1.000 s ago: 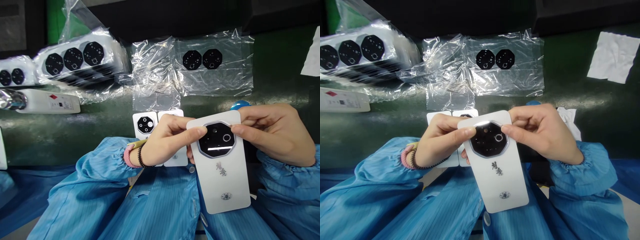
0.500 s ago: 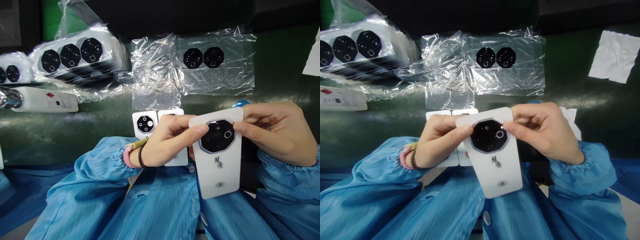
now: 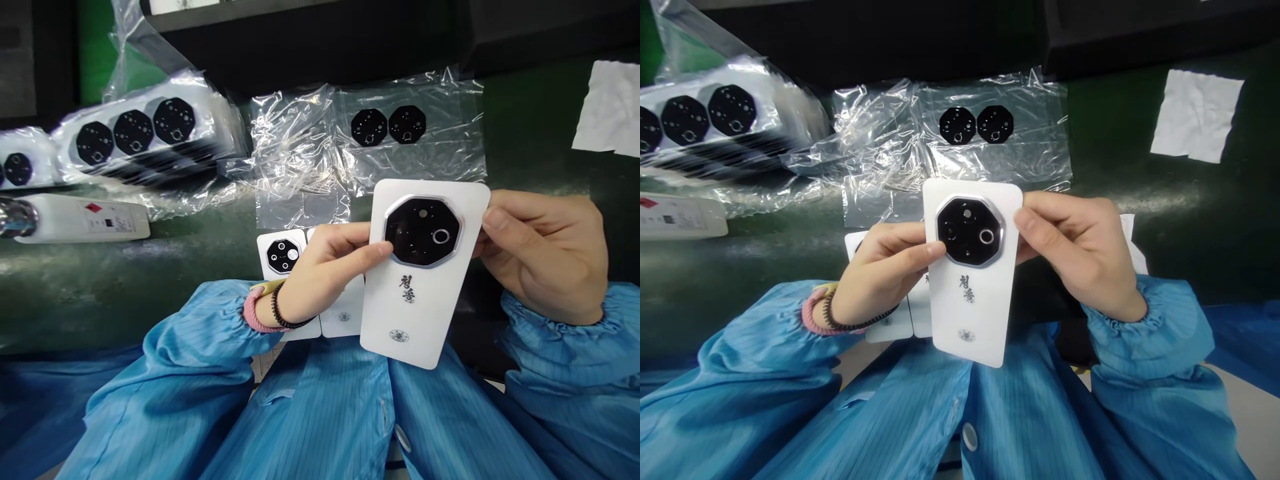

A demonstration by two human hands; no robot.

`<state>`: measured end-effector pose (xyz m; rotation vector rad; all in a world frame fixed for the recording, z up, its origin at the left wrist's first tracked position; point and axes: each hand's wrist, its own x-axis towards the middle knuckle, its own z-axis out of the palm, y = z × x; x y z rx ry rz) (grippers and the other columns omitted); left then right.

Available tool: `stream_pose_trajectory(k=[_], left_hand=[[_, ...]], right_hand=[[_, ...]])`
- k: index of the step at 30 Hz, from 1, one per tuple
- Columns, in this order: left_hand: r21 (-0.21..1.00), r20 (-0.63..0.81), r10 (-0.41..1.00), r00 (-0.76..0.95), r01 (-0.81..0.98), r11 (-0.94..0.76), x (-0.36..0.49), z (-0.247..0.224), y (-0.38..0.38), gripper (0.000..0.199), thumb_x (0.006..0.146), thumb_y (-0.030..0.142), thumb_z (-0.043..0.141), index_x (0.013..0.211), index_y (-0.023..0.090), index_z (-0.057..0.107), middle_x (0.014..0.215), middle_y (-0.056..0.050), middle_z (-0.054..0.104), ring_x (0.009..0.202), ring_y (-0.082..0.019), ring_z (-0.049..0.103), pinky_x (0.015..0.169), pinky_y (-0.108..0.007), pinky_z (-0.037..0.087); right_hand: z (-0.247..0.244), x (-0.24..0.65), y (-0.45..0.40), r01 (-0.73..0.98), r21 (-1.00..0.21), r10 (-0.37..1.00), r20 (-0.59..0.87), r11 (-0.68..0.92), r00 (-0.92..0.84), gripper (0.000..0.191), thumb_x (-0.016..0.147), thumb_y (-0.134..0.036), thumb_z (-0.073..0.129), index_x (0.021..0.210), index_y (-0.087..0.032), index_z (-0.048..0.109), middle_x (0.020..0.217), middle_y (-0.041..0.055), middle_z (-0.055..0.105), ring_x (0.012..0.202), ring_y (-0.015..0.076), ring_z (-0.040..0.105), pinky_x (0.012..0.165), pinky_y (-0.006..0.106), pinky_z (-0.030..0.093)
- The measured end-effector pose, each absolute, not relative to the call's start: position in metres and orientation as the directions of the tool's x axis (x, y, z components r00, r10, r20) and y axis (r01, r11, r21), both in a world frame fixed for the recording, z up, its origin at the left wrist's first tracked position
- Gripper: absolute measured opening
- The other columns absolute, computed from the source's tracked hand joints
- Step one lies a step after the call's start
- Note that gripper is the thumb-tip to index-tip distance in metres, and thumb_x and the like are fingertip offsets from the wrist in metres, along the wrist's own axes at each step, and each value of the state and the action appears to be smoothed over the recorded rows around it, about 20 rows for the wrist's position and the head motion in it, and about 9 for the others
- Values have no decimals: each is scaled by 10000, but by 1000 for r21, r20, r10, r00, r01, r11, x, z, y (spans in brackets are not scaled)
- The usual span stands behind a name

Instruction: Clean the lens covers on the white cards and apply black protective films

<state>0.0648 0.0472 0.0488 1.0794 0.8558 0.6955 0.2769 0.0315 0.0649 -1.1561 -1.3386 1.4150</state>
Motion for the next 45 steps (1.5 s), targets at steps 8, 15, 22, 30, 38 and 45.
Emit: stream_pose_trajectory(k=[8,15,22,30,38,45], left_hand=[[984,-173,862,476,42,174,65,53,48,222,864,359,659,800,164,746,756,-18,726,678,-153,662,575,-227,542],[971,-10,875,484,213,-107,63,55,48,218,905,282,579,776,149,694,655,4,651,583,-106,575,514,-180,464],[762,99,740,666,428,-486,41,49,42,285,982,258,456,852,108,660,745,-42,701,629,-116,648,582,-190,520],[529,301,419,857,216,-820,13,15,-3,279,978,102,399,1135,39,621,1129,-144,712,1154,-222,645,1022,-355,542],[457,317,377,870,209,-865,24,0,-11,345,992,81,333,1235,18,569,1248,-174,651,1239,-238,586,1063,-362,502],[435,283,350,893,205,-877,32,-7,-13,388,1011,168,325,1317,4,499,1323,-217,587,1319,-264,509,1095,-401,470]], right_hand=[[70,274,34,107,-993,974,23,48,-226,373,803,-118,696,1033,-409,732,929,-85,755,812,148,733,651,238,639],[74,274,34,167,-986,985,-40,-11,-167,333,747,-96,750,913,-385,757,809,-109,746,769,101,726,678,176,616],[67,287,52,282,-935,925,-286,-213,-251,423,761,-320,752,1174,-275,671,971,11,750,890,207,723,735,332,635],[46,283,51,746,-662,959,-163,70,-234,382,858,-333,598,1224,-235,644,1043,64,724,848,245,700,757,434,616],[51,262,110,867,-448,975,55,217,-215,225,853,-239,611,1075,-237,645,1141,88,673,1103,310,597,959,488,502],[31,241,156,889,-451,997,8,74,-79,360,754,-243,772,1039,-188,560,1188,126,612,1162,318,533,1021,466,443]])
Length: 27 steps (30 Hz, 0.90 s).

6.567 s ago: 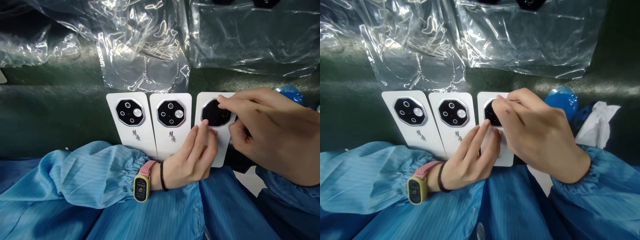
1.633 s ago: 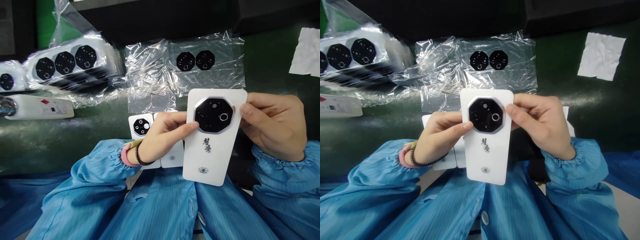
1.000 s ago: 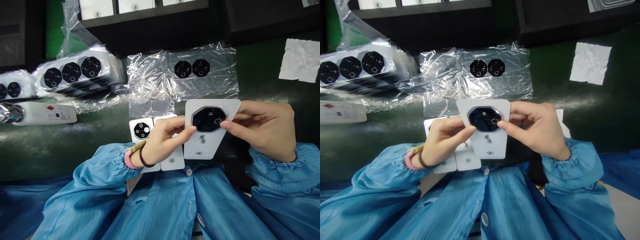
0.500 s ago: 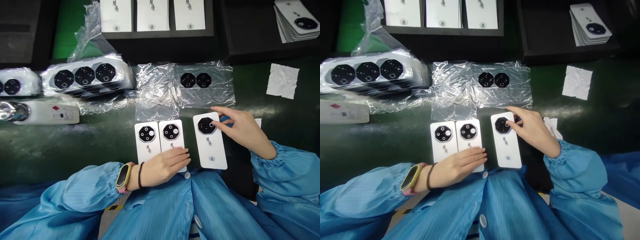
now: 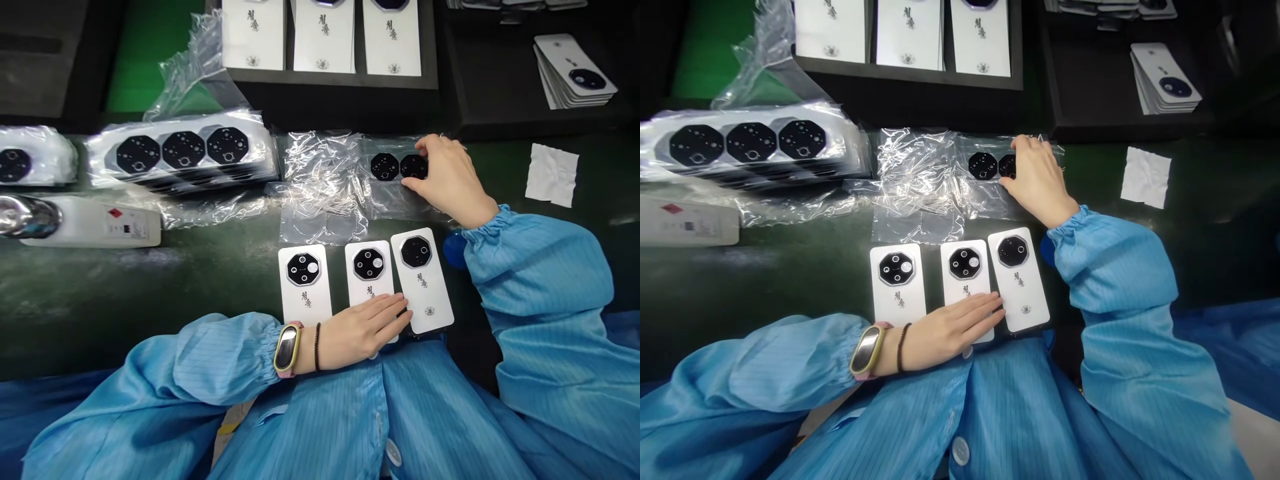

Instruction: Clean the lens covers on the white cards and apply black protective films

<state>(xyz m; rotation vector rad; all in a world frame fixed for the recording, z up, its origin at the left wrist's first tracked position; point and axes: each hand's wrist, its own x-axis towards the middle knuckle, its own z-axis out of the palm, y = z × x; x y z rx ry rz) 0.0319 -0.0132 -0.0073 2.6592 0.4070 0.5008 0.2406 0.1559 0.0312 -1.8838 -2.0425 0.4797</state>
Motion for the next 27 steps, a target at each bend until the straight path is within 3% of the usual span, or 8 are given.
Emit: stream_pose_trajectory(k=[8,11,16,23,27], left_hand=[[389,400,389,830,230,-892,30,-4,-12,364,1014,142,285,1212,3,556,1206,-187,671,1202,-255,614,1013,-355,534],[381,419,390,820,232,-895,29,-2,-12,355,1013,141,288,1183,3,567,1174,-183,686,1178,-249,630,1000,-346,542],[369,427,388,817,235,-899,29,-1,-11,345,1013,147,298,1167,3,571,1153,-187,694,1158,-245,644,983,-341,554],[368,462,387,797,225,-902,28,-1,-11,326,1012,139,312,1127,-2,582,1113,-180,710,1129,-247,661,965,-339,563],[366,471,393,790,230,-902,29,-2,-12,281,1004,145,373,1122,0,583,1104,-166,716,1111,-250,669,951,-345,571]], right_hand=[[43,241,169,904,-426,989,-140,-26,-38,419,645,-349,845,888,-201,537,1067,95,619,1041,252,580,902,356,496],[44,242,174,901,-432,985,-169,-37,-41,418,612,-309,861,844,-207,529,1036,88,619,1063,272,577,905,383,501],[39,247,178,884,-466,991,-97,37,-93,416,537,-248,877,769,-256,532,1009,65,608,1011,314,598,879,498,542],[36,249,172,874,-481,994,-42,72,-105,356,551,-219,827,789,-273,568,1044,75,588,957,294,604,837,469,565],[30,248,171,854,-512,996,34,92,-87,334,550,-230,813,779,-267,572,945,63,611,934,307,605,855,501,550]])
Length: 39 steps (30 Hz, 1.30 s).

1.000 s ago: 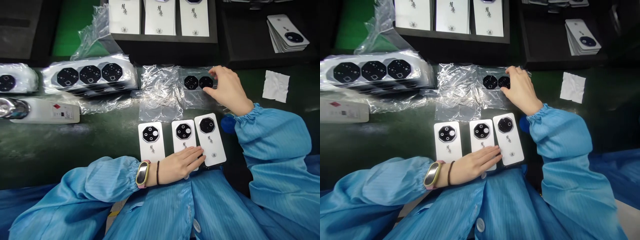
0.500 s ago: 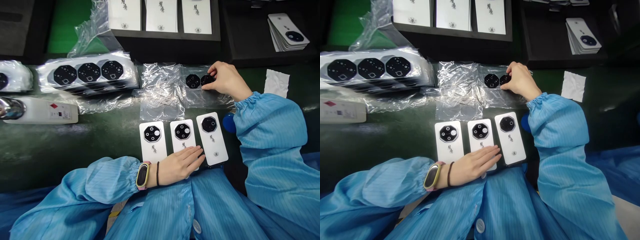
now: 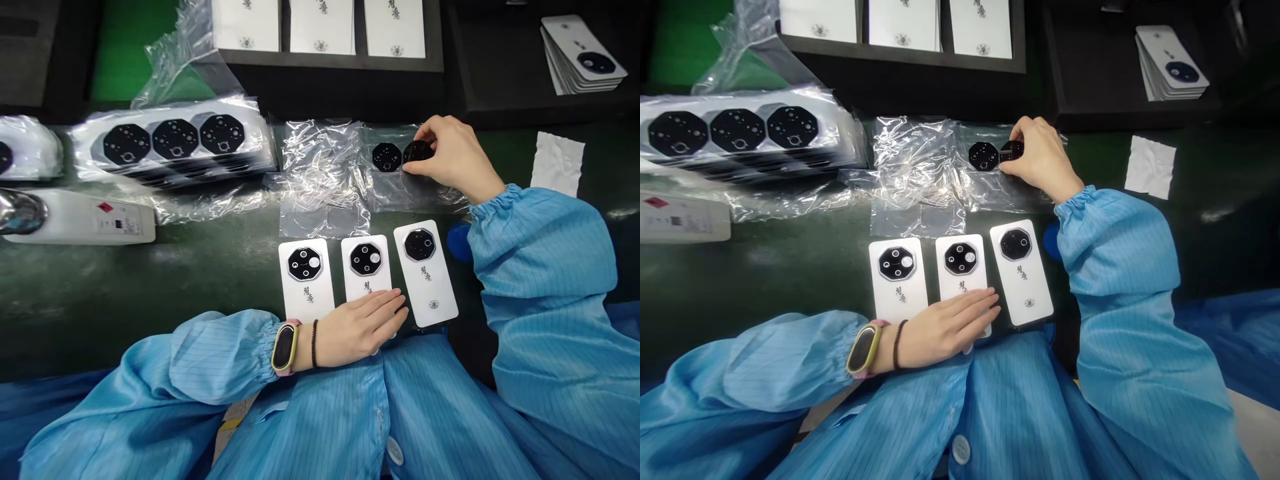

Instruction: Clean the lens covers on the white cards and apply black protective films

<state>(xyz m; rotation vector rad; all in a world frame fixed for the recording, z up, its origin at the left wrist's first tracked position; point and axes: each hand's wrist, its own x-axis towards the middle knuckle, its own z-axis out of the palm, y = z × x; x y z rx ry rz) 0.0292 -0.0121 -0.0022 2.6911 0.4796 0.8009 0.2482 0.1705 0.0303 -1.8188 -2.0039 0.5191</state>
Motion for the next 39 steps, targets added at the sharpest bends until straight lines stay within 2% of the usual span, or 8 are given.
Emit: stream_pose_trajectory(k=[10,14,19,22,26,30,36,39], left_hand=[[329,523,399,753,253,-910,29,5,-7,243,987,154,410,1074,24,596,1029,-129,739,1052,-234,693,967,-388,564],[306,540,386,748,252,-918,29,7,-6,230,983,152,417,1058,29,595,1008,-121,741,1023,-229,700,960,-393,568],[379,539,420,730,236,-895,22,16,1,208,955,133,450,1072,30,588,997,-132,731,998,-223,694,974,-406,559],[632,449,613,650,254,-732,13,27,17,159,946,142,476,1031,78,594,911,-100,714,869,-171,687,823,-315,602],[968,80,886,456,176,-178,3,42,40,48,896,182,568,892,145,598,764,-10,629,624,-89,607,589,-193,547],[982,-183,891,416,40,183,1,49,50,81,840,222,608,809,151,588,648,39,527,418,-41,459,392,-166,397],[963,-250,868,429,14,270,4,47,46,149,808,180,595,679,167,521,507,75,431,366,-38,365,352,-172,290],[960,-253,873,417,-1,279,5,45,46,147,793,185,597,673,171,512,492,82,415,365,-38,344,340,-171,273]], right_hand=[[14,245,168,865,-478,978,197,152,-62,356,545,-234,827,771,-267,553,804,60,645,858,336,630,831,562,543],[14,234,164,915,-397,990,143,71,-15,354,592,-147,773,869,-239,572,765,77,650,835,368,650,806,606,535],[25,231,152,896,-402,970,218,190,-107,327,626,-119,724,905,-241,603,1016,100,707,994,360,659,859,555,558],[44,230,128,799,-447,910,287,403,-299,401,685,-117,679,1068,-224,628,1238,108,657,1165,335,613,949,496,554],[67,220,85,596,-494,768,299,633,-567,735,801,-108,616,1466,-223,325,1452,87,504,1237,261,584,961,397,574],[70,209,60,475,-506,663,297,720,-688,808,872,-93,538,1523,-332,124,1548,37,376,1271,202,556,1014,370,548],[65,205,57,450,-506,625,250,736,-740,778,886,-68,516,1529,-304,147,1351,41,585,1230,219,580,1006,406,556],[66,205,57,440,-531,629,247,724,-737,738,902,-65,507,1522,-320,197,1412,24,538,1245,212,570,1041,406,536]])
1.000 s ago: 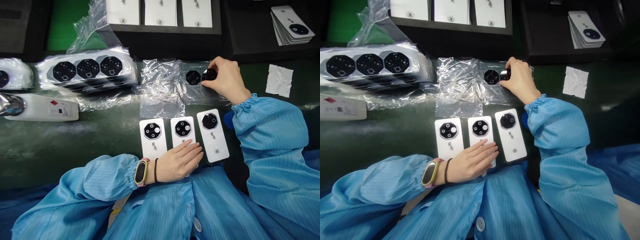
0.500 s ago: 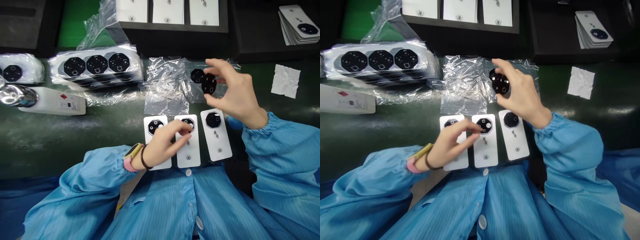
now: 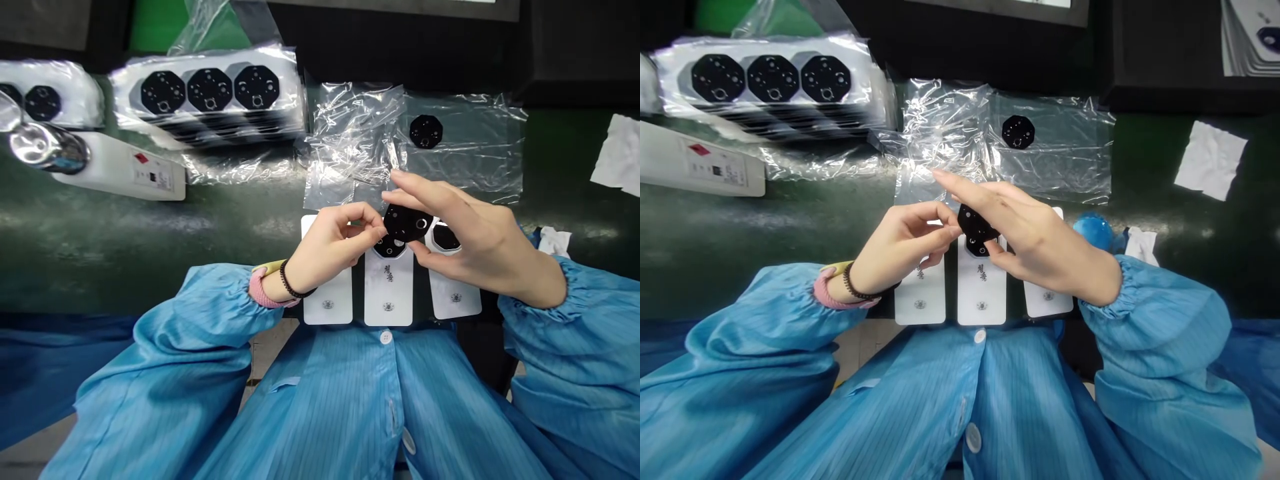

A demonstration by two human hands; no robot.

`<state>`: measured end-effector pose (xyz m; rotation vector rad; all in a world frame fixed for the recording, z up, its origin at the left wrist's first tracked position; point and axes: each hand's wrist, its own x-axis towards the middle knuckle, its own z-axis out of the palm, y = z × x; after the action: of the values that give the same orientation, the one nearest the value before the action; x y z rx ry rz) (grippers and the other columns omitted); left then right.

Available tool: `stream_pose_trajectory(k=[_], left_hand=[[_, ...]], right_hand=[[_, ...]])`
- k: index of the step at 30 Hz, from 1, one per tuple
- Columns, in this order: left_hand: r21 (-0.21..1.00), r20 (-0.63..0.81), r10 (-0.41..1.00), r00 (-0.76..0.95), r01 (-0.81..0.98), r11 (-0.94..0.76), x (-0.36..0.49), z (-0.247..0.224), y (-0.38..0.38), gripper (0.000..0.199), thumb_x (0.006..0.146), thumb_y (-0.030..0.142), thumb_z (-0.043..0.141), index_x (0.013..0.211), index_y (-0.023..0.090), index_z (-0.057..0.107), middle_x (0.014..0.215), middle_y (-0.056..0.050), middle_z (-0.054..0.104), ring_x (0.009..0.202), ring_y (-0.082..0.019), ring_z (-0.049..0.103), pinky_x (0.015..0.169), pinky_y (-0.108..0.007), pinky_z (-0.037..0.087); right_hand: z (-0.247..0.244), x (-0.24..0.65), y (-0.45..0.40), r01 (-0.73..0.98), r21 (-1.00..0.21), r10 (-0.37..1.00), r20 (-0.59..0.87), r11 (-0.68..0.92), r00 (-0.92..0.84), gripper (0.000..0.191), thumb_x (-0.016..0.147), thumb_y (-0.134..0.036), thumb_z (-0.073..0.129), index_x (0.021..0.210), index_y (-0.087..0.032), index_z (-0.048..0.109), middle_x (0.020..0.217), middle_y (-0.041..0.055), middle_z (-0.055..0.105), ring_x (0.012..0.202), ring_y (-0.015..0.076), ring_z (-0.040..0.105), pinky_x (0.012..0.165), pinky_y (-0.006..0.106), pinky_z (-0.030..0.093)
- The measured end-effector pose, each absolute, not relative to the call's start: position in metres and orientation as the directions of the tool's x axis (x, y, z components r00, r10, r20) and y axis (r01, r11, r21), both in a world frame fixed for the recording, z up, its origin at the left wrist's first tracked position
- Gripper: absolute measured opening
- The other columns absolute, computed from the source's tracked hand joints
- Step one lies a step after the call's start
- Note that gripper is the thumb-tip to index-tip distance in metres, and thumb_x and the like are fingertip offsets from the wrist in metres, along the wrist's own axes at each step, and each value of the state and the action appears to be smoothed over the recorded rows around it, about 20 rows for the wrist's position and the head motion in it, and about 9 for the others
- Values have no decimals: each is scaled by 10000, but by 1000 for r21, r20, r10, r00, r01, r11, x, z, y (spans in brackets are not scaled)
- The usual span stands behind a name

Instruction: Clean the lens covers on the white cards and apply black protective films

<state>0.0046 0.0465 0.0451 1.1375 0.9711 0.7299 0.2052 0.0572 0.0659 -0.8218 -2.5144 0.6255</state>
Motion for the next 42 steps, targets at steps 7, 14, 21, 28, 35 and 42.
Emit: stream_pose_trajectory(k=[7,14,21,28,35,42], left_hand=[[952,-275,869,412,-13,307,2,41,48,112,781,220,609,723,179,522,484,91,411,340,-30,319,314,-169,254],[944,-298,875,380,-15,328,1,37,48,109,765,206,615,735,187,512,511,89,423,330,-25,303,303,-181,248],[946,-300,878,372,1,323,2,38,47,112,781,195,616,733,187,515,527,78,456,340,-22,307,304,-177,257],[947,-308,869,387,36,319,3,36,45,107,796,196,600,741,185,509,570,62,500,329,-29,347,301,-194,268],[945,-111,901,419,324,-34,-2,32,41,119,875,196,515,758,177,526,621,38,543,437,-52,452,410,-195,354],[31,449,460,766,501,-865,5,17,0,223,904,98,518,699,138,598,649,-31,628,601,-145,606,506,-259,456]], right_hand=[[62,203,58,411,-645,665,206,644,-718,700,878,-75,536,1481,-360,322,1408,-10,548,1260,224,566,1074,423,507],[63,203,60,400,-673,723,297,622,-624,592,848,-129,614,1391,-311,462,1391,18,566,1309,247,521,1105,486,482],[67,200,66,380,-909,966,78,171,-247,168,769,-131,732,827,-283,689,862,-57,732,844,155,720,787,313,648],[63,199,71,317,-945,963,-10,79,-270,157,720,-111,746,760,-253,689,792,-41,728,781,169,718,775,339,642],[54,201,74,317,-945,946,-27,82,-324,178,729,-81,716,718,-258,696,747,-39,718,756,150,710,747,306,640],[42,198,73,411,-910,934,-98,56,-343,210,734,-58,700,728,-267,688,789,-36,729,770,175,714,779,359,644]])
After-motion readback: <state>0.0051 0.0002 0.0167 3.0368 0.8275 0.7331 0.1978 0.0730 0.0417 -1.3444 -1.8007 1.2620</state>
